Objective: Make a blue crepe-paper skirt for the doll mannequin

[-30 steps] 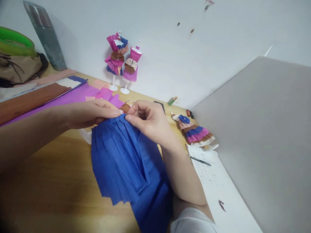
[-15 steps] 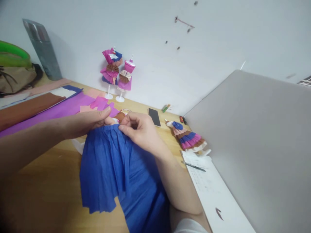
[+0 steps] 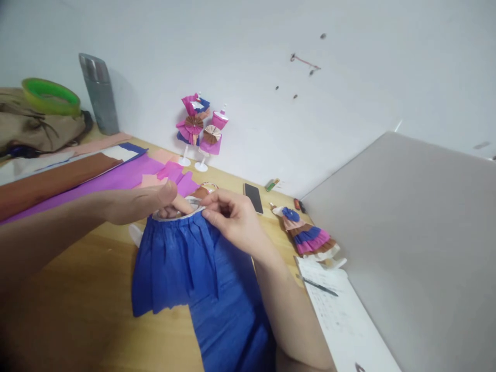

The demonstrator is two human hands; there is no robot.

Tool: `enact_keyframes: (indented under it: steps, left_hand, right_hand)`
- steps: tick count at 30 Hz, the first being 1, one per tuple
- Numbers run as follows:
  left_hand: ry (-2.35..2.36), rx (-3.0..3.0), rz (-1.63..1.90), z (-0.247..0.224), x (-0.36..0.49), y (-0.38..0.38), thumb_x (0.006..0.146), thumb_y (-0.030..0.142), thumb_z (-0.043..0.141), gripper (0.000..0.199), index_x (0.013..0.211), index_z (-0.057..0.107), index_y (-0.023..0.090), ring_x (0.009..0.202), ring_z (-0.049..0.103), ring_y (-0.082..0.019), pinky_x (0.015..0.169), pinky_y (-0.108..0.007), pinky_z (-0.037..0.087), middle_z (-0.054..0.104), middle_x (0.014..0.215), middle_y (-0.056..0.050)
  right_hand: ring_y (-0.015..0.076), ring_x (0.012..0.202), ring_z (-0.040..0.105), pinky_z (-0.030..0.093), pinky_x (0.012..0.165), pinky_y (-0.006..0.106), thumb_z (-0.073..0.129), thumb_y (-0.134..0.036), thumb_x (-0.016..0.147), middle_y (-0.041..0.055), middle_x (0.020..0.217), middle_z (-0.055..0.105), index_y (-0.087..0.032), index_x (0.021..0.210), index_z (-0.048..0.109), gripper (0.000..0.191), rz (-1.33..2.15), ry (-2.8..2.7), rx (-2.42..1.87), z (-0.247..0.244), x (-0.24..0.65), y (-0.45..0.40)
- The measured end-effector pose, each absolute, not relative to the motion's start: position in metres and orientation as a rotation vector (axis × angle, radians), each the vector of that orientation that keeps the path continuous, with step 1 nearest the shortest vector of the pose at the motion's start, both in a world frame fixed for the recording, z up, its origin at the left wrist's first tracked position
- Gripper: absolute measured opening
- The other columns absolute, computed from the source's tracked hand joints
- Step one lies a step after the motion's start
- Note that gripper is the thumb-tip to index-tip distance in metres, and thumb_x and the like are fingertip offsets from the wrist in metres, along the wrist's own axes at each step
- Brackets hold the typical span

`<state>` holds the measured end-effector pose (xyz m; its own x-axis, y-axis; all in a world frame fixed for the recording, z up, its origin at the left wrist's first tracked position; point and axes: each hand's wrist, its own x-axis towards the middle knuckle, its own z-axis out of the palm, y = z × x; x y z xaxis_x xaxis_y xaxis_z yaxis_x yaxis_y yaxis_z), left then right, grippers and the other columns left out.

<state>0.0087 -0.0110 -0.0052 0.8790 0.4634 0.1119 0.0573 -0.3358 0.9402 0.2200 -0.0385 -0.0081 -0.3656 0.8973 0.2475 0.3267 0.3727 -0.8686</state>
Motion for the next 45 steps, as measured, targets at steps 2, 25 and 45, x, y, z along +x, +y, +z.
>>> enact_keyframes:
  steps: [2,25,45]
  left_hand:
    - [0.382,1.838,0.333,-0.004,0.005,-0.01,0.081,0.082,0.013,0.084,0.066,0.061,0.015,0.044,0.029,-0.01,0.044,-0.025,0.024,0.044,0.051,0.0]
    - [0.468,1.802,0.132,0.002,0.011,-0.018,0.084,0.05,0.058,0.049,0.056,0.033,0.018,0.046,0.02,-0.007,0.043,-0.025,0.014,0.023,0.053,0.006]
    - [0.806,2.617,0.46,0.014,0.013,-0.031,0.08,0.02,0.05,0.022,0.062,0.037,0.018,0.05,0.029,-0.009,0.051,-0.026,0.021,0.034,0.054,0.006]
  right_hand:
    - [0.0086,0.054,0.05,0.039,0.053,0.022,0.069,-0.026,0.075,-0.0016,0.064,0.059,-0.015,0.082,0.063,0.014,0.96,-1.902,-1.051,-0.009,0.218,-0.039]
    - [0.0098,0.056,0.047,0.038,0.051,0.022,0.064,-0.022,0.082,-0.0012,0.064,0.057,-0.016,0.084,0.064,0.006,0.898,-2.098,-1.13,0.012,0.216,-0.075]
    - [0.009,0.061,0.052,0.04,0.058,0.021,0.063,-0.014,0.08,-0.0041,0.066,0.059,-0.017,0.075,0.058,0.008,0.446,-2.066,-1.201,0.006,0.216,-0.067]
